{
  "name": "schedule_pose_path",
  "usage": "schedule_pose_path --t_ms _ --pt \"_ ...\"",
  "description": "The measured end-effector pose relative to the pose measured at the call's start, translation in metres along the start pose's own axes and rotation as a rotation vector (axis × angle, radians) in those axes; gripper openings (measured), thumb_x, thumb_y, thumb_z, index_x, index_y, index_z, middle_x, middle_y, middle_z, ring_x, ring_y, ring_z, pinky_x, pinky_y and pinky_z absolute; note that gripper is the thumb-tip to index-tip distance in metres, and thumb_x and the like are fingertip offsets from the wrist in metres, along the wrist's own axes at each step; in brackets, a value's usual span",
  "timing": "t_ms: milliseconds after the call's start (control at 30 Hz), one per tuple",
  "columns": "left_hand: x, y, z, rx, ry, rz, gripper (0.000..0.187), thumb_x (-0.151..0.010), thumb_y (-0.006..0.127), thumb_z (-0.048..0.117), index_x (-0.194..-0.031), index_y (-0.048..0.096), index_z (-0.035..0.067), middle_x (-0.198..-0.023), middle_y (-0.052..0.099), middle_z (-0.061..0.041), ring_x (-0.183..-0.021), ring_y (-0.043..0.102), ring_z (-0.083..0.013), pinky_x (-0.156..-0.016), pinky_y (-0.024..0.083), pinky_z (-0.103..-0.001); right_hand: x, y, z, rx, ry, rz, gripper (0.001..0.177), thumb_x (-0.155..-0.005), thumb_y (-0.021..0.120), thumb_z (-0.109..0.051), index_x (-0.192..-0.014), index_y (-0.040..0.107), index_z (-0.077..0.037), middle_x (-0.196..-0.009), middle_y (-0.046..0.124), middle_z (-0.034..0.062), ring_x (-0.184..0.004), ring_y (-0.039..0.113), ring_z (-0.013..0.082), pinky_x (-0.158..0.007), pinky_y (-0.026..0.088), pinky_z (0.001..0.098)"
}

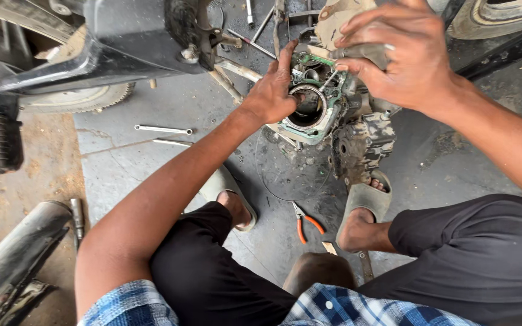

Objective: The person assembles a motorcycle engine by hand and using tools, installing the cylinder and cylinder head, and tightening bolts with a wrench.

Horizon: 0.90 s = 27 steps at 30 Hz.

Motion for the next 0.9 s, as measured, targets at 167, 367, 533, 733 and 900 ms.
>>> schedule_pose_path --t_ms 167,367,533,733,900 --pt "-0.005 0.003 0.002 -0.054 -0.015 0.002 0.108 -0.088 0.078 0.023 -0.158 -0.003 0.023 -0.150 0.034 -0.042 -0.133 0.045 -0.0565 -0.118 0.036 -0.055 -0.014 0.016 -0.024 0.238 -0.139 -0.021 0.027 -0.074 0.089 -0.021 -0.087 0.074 -0.004 -0.094 0.076 0.0074 -0.099 0.072 0.0224 -0.104 0.048 0.0452" --pt "-0.002 0.000 0.004 0.000 0.050 0.034 0.106 -0.085 0.076 0.017 -0.160 0.001 0.022 -0.149 0.038 -0.041 -0.132 0.050 -0.0557 -0.117 0.039 -0.055 0.003 0.006 -0.008 0.087 -0.097 -0.038 0.018 -0.089 0.086 -0.013 -0.099 0.074 -0.004 -0.106 0.076 0.0075 -0.108 0.071 0.0214 -0.101 0.046 0.0395" --pt "0.001 0.001 0.001 -0.002 0.031 0.043 0.105 -0.085 0.077 0.019 -0.159 0.003 0.022 -0.150 0.038 -0.040 -0.129 0.054 -0.0539 -0.114 0.042 -0.056 0.015 0.036 0.010 0.055 -0.069 -0.052 0.022 -0.093 0.091 -0.017 -0.100 0.075 -0.004 -0.100 0.075 0.0065 -0.100 0.069 0.0203 -0.106 0.047 0.0420" --pt "-0.003 0.002 -0.002 -0.035 0.088 0.078 0.105 -0.087 0.079 0.020 -0.160 0.004 0.021 -0.152 0.035 -0.041 -0.134 0.049 -0.0557 -0.116 0.041 -0.058 0.017 0.027 0.000 -0.042 -0.132 -0.011 0.015 -0.099 0.082 -0.008 -0.108 0.071 -0.001 -0.106 0.074 0.0086 -0.100 0.072 0.0194 -0.088 0.053 0.0299" --pt "-0.009 0.009 -0.004 -0.023 0.033 0.032 0.106 -0.082 0.072 0.010 -0.160 0.002 0.024 -0.159 0.026 -0.039 -0.139 0.042 -0.0540 -0.116 0.039 -0.055 0.011 0.033 0.005 0.100 0.049 -0.125 0.024 -0.089 0.092 -0.012 -0.101 0.076 0.001 -0.088 0.072 0.0134 -0.078 0.069 0.0251 -0.071 0.052 0.0369"
Point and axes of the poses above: each hand's wrist, its own x-axis away from the middle knuckle, its own y-axis out of the palm, z = x × y, the point moved 10 cm from there along -x, towards the middle knuckle
